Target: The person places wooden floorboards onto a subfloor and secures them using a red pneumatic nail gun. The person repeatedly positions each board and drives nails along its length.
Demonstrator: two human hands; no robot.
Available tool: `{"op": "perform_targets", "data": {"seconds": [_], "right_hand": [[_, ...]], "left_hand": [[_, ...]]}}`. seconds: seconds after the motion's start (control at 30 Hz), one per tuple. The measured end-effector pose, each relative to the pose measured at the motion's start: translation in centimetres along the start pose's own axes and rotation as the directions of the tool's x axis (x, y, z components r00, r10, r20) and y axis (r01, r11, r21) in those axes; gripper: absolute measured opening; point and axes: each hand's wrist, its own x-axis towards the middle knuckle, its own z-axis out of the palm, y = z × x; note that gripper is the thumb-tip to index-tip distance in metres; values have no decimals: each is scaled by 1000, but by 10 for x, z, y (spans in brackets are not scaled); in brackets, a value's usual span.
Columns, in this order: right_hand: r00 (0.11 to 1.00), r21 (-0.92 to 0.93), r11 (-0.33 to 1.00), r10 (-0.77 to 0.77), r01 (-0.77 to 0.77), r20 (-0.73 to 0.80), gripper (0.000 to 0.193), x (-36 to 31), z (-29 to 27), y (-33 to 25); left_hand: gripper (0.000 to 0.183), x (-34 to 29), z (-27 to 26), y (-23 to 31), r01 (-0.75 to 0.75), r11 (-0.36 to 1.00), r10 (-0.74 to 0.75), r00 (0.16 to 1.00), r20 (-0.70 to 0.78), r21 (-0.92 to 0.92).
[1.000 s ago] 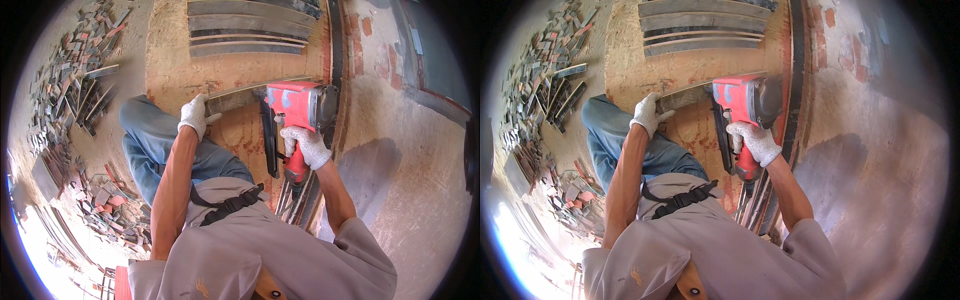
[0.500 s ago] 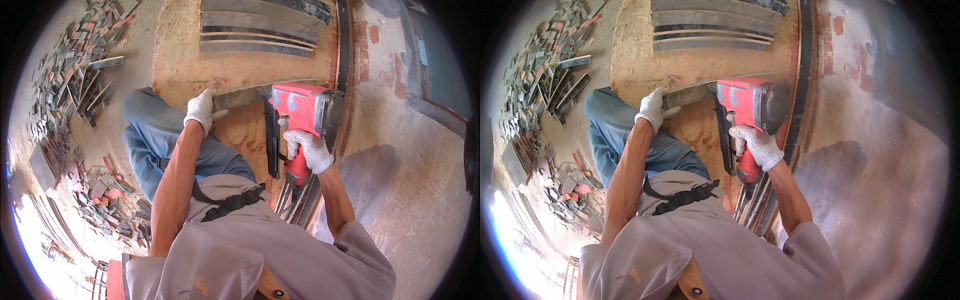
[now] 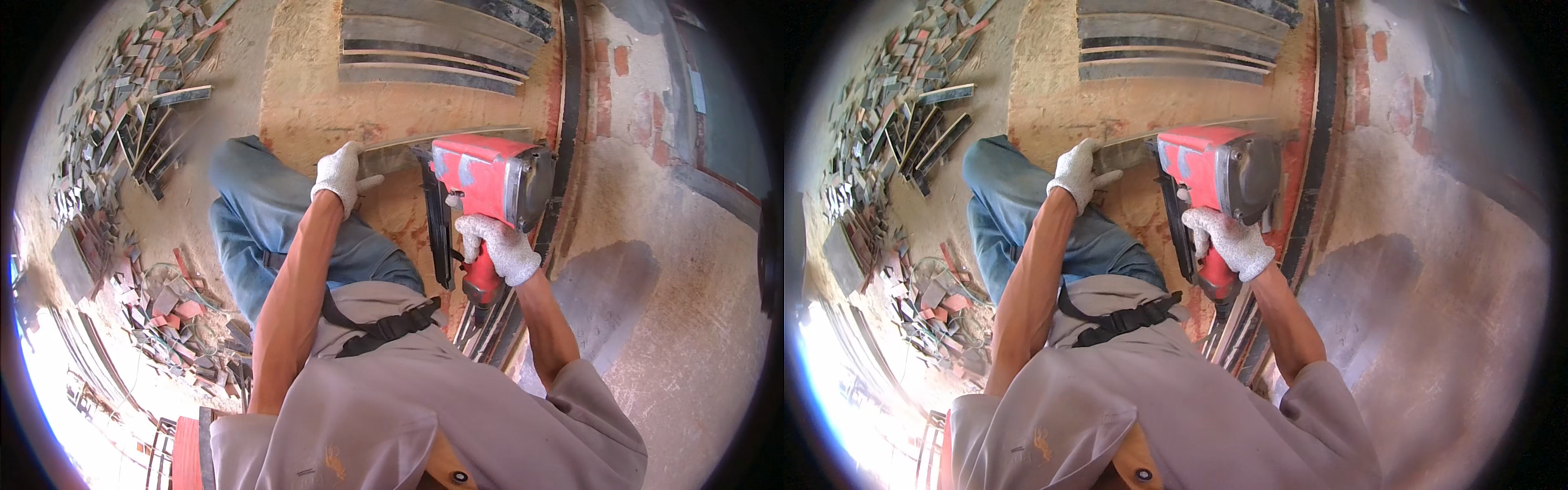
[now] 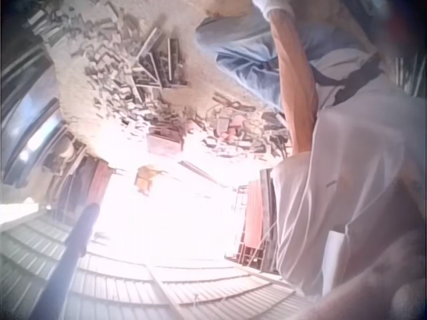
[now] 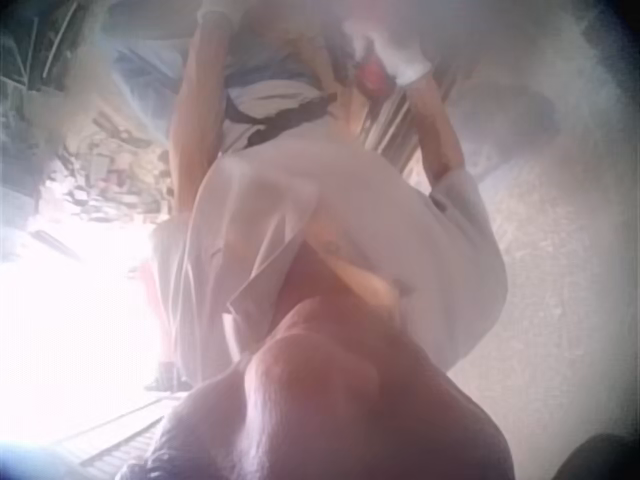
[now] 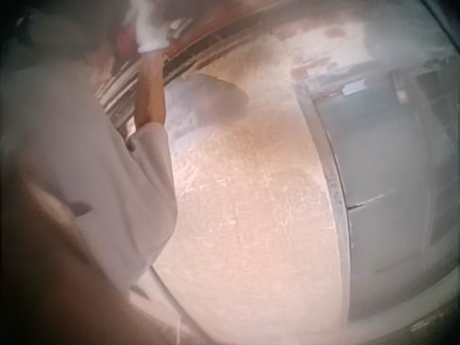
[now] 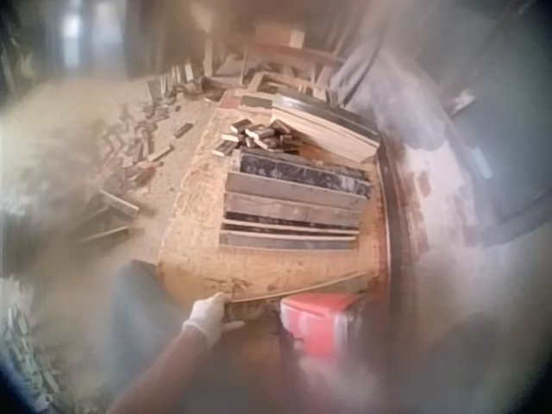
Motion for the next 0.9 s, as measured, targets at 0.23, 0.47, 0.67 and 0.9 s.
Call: {"op": "perform_targets", "data": {"seconds": [0.23, 0.47, 0.67, 0.9], "right_hand": [[995, -150, 989, 23, -9, 94, 17, 14, 19, 1], [1000, -95, 995, -20, 19, -8, 30, 0, 16, 17], [900, -654, 731, -398, 196, -176, 70, 5, 28, 89], [945, -632, 766, -280, 112, -172, 84, 17, 76, 98]], "left_hand": [[26, -3, 2, 0, -28, 1000, 28, 999, 22, 5], [28, 11, -11, -1, -165, 978, 160, 986, 50, 124], [34, 4, -108, 75, -501, 840, 503, 863, 46, 211], [53, -56, -319, 204, -452, 699, 703, 573, -421, 554]]}}
